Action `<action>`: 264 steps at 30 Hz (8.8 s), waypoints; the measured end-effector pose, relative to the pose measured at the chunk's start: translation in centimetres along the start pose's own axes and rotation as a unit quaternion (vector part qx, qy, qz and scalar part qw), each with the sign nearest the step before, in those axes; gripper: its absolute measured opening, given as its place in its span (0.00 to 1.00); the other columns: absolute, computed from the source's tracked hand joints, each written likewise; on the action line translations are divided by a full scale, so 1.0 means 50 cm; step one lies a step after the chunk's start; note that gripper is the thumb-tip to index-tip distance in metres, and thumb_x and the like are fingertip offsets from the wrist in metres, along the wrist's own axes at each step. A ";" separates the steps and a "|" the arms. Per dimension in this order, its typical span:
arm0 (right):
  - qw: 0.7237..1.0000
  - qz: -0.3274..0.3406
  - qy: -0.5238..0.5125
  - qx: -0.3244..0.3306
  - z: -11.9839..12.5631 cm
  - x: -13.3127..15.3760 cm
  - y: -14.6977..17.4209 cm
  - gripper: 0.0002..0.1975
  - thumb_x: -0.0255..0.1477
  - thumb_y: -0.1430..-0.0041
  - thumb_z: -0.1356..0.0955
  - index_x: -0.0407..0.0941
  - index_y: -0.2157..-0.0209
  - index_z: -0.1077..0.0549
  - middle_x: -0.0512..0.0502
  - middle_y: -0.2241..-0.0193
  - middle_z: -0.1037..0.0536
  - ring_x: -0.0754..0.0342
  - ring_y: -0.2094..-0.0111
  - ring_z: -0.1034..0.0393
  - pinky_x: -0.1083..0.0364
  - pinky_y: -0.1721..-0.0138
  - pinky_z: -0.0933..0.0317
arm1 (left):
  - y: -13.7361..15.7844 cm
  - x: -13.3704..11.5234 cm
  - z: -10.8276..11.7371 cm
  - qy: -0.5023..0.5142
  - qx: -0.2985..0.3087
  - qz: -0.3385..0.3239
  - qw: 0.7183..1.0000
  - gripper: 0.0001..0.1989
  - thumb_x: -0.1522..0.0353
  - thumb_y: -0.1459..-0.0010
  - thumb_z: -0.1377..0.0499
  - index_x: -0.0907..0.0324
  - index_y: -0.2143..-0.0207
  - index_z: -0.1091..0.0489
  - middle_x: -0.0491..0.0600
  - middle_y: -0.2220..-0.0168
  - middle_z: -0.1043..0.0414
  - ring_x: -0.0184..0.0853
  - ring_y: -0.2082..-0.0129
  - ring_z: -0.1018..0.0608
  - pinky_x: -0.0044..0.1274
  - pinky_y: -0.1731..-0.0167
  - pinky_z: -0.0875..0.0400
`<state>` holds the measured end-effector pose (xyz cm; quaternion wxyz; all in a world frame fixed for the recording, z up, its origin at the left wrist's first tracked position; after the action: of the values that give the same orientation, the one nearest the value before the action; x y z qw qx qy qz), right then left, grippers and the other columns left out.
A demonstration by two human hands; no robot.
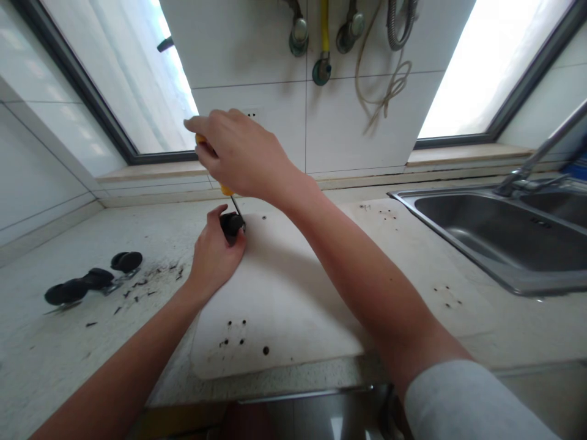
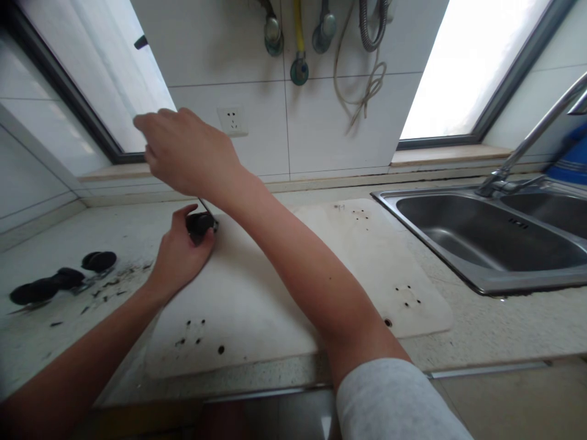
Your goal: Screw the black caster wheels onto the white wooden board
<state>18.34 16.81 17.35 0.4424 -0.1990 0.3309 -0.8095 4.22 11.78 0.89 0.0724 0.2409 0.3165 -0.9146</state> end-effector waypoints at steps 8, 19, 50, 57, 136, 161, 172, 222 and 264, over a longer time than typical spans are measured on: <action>1.000 0.002 -0.001 0.016 0.013 -0.006 0.002 0.13 0.29 0.24 0.38 0.47 0.54 0.22 0.42 0.45 0.16 0.46 0.46 0.23 0.50 0.57 0.33 | 0.000 -0.006 0.004 -0.005 0.014 0.008 1.000 0.34 0.64 0.34 0.38 0.62 0.28 0.37 0.65 0.47 0.17 0.53 0.56 0.13 0.47 0.47 0.18; 1.000 0.015 0.020 0.002 0.002 0.016 0.006 0.16 0.27 0.23 0.39 0.48 0.48 0.19 0.45 0.49 0.15 0.46 0.47 0.23 0.49 0.57 0.35 | 0.000 -0.006 0.005 -0.002 0.015 0.002 1.000 0.34 0.64 0.34 0.39 0.62 0.29 0.38 0.66 0.45 0.17 0.57 0.50 0.13 0.49 0.44 0.19; 0.999 0.023 -0.030 0.010 0.012 0.004 0.009 0.17 0.28 0.25 0.40 0.49 0.45 0.23 0.41 0.47 0.15 0.42 0.48 0.23 0.47 0.58 0.40 | 0.000 -0.001 0.004 0.002 0.011 -0.001 1.000 0.33 0.62 0.34 0.39 0.60 0.29 0.37 0.63 0.48 0.16 0.51 0.58 0.13 0.45 0.48 0.18; 1.000 0.013 -0.003 0.013 0.011 0.007 0.005 0.15 0.28 0.25 0.41 0.46 0.58 0.23 0.37 0.54 0.17 0.42 0.52 0.24 0.47 0.60 0.42 | 0.000 -0.003 0.004 0.002 0.011 -0.003 1.000 0.33 0.63 0.34 0.39 0.61 0.29 0.38 0.66 0.44 0.17 0.55 0.50 0.13 0.48 0.44 0.19; 0.986 0.006 -0.014 -0.165 0.113 0.056 0.040 0.12 0.41 0.18 0.35 0.53 0.47 0.22 0.49 0.51 0.17 0.48 0.55 0.21 0.53 0.63 0.36 | -0.104 0.082 0.092 0.607 0.020 0.325 0.725 0.19 0.84 0.26 0.45 0.65 0.64 0.17 0.50 0.67 0.19 0.25 0.70 0.18 0.14 0.65 0.19; 0.992 -0.009 0.018 -0.123 0.108 0.075 0.033 0.13 0.44 0.17 0.36 0.60 0.44 0.21 0.55 0.47 0.18 0.54 0.53 0.21 0.57 0.56 0.29 | -0.107 0.069 0.098 0.669 0.033 0.263 0.694 0.13 0.82 0.28 0.39 0.62 0.63 0.19 0.47 0.67 0.18 0.24 0.72 0.19 0.15 0.66 0.18; 0.983 -0.024 0.003 -0.180 0.105 0.065 0.042 0.20 0.42 0.16 0.40 0.48 0.44 0.21 0.47 0.48 0.17 0.48 0.49 0.20 0.54 0.58 0.31 | -0.113 0.069 0.099 0.680 -0.012 0.241 0.693 0.14 0.79 0.27 0.37 0.56 0.64 0.18 0.44 0.62 0.15 0.22 0.70 0.18 0.13 0.62 0.19; 0.997 -0.030 -0.033 -0.070 0.006 0.001 0.032 0.19 0.47 0.23 0.40 0.52 0.56 0.23 0.49 0.59 0.15 0.48 0.63 0.30 0.48 0.66 0.48 | -0.017 0.031 -0.008 0.340 -0.008 -0.039 0.940 0.22 0.79 0.38 0.36 0.51 0.44 0.24 0.51 0.44 0.21 0.43 0.40 0.22 0.37 0.29 0.34; 0.998 0.015 0.042 -0.039 -0.006 0.040 0.044 0.28 0.49 0.15 0.45 0.49 0.58 0.23 0.49 0.64 0.21 0.54 0.63 0.30 0.52 0.65 0.51 | -0.024 0.047 -0.020 0.206 -0.029 -0.126 0.970 0.13 0.72 0.32 0.42 0.53 0.47 0.31 0.53 0.52 0.23 0.46 0.48 0.21 0.44 0.41 0.24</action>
<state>18.42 14.37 15.63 0.4323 -0.1767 0.3831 -0.7969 2.20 13.37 -0.29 -0.1033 0.3801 0.3784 -0.8377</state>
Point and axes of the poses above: each hand's wrist, its own y-axis away from the middle knuckle, its own z-axis out of the back of the hand, x = y × z, the point moved 2 cm from there along -y, towards the middle knuckle
